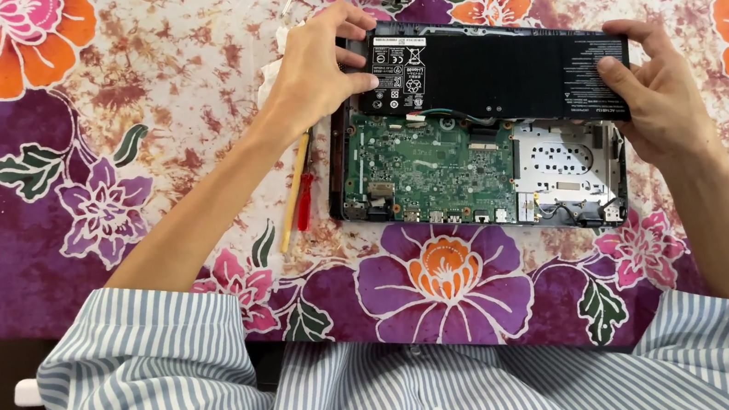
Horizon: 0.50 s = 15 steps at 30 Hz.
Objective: The person cleans the internal components of a laptop with a brush, then installs a new battery and secures it with screws using a screwdriver.
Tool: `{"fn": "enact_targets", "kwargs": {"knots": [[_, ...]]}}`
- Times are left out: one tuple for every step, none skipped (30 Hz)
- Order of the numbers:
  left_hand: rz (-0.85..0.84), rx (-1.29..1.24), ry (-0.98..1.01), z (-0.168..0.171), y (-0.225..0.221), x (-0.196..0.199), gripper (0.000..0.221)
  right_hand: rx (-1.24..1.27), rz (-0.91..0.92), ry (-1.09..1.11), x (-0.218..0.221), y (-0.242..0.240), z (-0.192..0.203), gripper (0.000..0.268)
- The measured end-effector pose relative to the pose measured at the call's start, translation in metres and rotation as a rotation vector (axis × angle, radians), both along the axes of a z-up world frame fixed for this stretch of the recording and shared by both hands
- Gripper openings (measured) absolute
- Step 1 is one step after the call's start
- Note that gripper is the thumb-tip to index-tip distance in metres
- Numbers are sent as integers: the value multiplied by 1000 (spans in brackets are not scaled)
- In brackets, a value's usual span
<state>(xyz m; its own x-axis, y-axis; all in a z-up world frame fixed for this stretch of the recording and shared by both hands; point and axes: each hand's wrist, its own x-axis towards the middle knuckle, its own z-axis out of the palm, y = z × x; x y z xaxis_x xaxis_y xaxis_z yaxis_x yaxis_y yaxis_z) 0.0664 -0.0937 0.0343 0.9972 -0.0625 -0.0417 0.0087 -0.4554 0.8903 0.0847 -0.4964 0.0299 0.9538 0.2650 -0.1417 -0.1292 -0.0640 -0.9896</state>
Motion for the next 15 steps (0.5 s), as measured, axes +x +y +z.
{"fn": "enact_targets", "kwargs": {"knots": [[0, 1, 0, -1, 0, 0, 55, 1, 0, 0, -1, 1, 1, 50], [-12, 11, -22, -1, 1, -1, 55, -15, -2, -8, -1, 2, 3, 50], [-25, 21, -44, -1, 1, -1, 54, -32, -4, -16, -2, 2, 4, 51], [-24, 22, -44, -2, 1, -1, 54, -31, -3, -16, -2, 3, 5, 51], [-20, 17, -39, -2, 1, -1, 54, -21, 2, -8, -2, 2, 5, 52], [-17, 13, -35, -2, 1, 0, 55, -10, 7, 0, -1, 2, 6, 53], [-17, 12, -37, -1, 1, 0, 55, -11, 6, -1, -1, 2, 5, 53], [-17, 6, -29, 0, 2, -1, 53, 10, -12, 10, -1, 1, 4, 54], [-15, -1, -21, 0, 2, -2, 52, 31, -30, 21, 0, 1, 2, 54], [-16, -2, -22, 0, 3, -1, 52, 30, -30, 21, 1, 1, 2, 54], [-17, -21, -29, -1, 4, -1, 53, 30, -29, 25, 1, 1, 1, 56], [-19, -40, -37, -1, 5, -2, 53, 30, -28, 29, 1, 0, 0, 58], [-18, -40, -37, 2, 5, -2, 53, 30, -27, 29, 1, 2, 1, 58], [-16, -42, -26, 4, 5, -3, 53, 21, -29, 22, 0, 3, 2, 58], [-12, -45, -14, 7, 6, -5, 52, 11, -30, 16, 0, 5, 3, 58]]}}
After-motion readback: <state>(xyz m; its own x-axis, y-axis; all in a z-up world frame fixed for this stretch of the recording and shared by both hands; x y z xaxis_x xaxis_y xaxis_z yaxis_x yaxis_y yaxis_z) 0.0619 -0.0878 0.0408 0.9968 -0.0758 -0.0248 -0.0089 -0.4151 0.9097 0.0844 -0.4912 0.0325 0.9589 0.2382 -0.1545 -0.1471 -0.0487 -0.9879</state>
